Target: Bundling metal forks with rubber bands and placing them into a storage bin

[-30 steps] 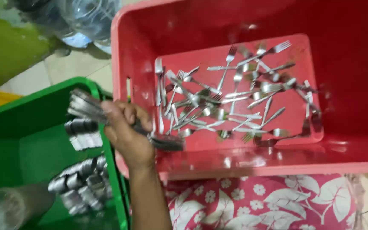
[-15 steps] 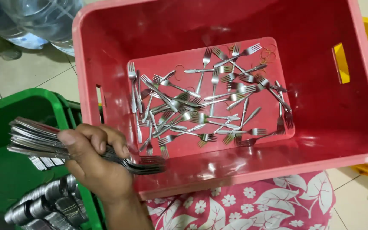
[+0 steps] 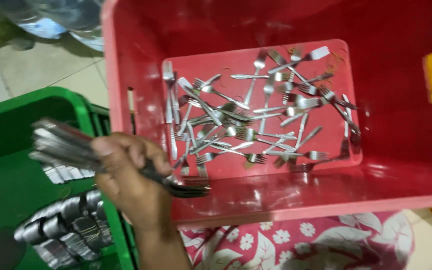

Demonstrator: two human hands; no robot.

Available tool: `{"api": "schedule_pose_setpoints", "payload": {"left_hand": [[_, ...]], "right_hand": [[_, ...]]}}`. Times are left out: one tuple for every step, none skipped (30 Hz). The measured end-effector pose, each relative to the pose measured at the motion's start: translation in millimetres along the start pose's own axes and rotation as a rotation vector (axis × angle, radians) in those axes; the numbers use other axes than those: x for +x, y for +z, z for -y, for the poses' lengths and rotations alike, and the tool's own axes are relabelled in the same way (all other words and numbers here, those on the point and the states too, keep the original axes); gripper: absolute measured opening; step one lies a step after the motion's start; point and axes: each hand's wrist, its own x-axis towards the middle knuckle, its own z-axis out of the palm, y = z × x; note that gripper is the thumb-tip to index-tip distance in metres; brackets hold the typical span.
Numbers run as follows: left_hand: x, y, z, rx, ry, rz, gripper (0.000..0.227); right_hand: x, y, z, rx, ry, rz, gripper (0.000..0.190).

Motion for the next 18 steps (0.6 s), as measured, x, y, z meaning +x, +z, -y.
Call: {"api": "schedule_pose_setpoints", "payload": {"left_hand": [[2,-1,-2,0.004,0.012,-0.014,0.046],[2,0,-3,-0.002,0.008,0.013,0.045],[3,1,-4,-0.007,0.003,0.041,0.043],[3,2,-6,-0.008,0.002,0.037,0.043],[3,2,-7,0.007,-0.009,0.044,0.043],[3,1,-9,0.023,-0.012,0.044,0.043],[3,2,-11,0.021,-0.006,0.035,0.043],[5,3,-12,0.010,-0.013,0.047,0.043],[6,4,-13,-0.002,-0.020,0.059,0.042],[6,2,-14,0.001,-0.013,0.052,0.042],[6,1,-14,-0.006,-0.018,0.052,0.044],[6,-1,-15,-0.010,-0.028,0.051,0.046],[5,-4,-15,-0.005,-0.025,0.043,0.046],[7,-6,-16,-0.045,-0.033,0.031,0.046],[8,-8,-16,-0.085,-0.039,0.018,0.045],[8,-11,-17,-0.084,-0.035,0.012,0.045],[9,-13,-18,-0.111,-0.043,0.001,0.046],[10,-16,-19,-0.139,-0.051,-0.009,0.046]], "right_hand": [[26,-7,0,0.000,-0.011,0.015,0.006],[47,-10,3,-0.003,-0.010,0.022,0.007],[70,-10,6,-0.006,-0.010,0.029,0.007],[108,-14,8,-0.007,-0.009,0.032,0.007],[146,-17,11,0.000,0.237,0.043,0.019],[186,-21,13,0.005,0.476,0.058,0.037],[217,-16,1,0.000,0.470,0.065,0.037],[247,-9,-11,-0.004,0.511,0.027,0.020],[278,-2,-23,-0.009,0.552,-0.012,0.023],[298,4,-44,-0.010,0.544,-0.005,0.023],[319,9,-64,-0.439,0.445,0.089,0.024],[339,17,-84,-0.861,0.327,0.182,0.026],[358,31,-88,-0.859,0.321,0.189,0.026],[378,44,-90,-0.883,0.296,0.164,0.033],[398,57,-91,-0.906,0.272,0.139,0.048],[414,68,-91,-0.906,0.265,0.142,0.048],[430,80,-90,-0.905,0.272,0.067,0.041],[446,91,-90,-0.902,0.279,-0.010,0.040]]}}
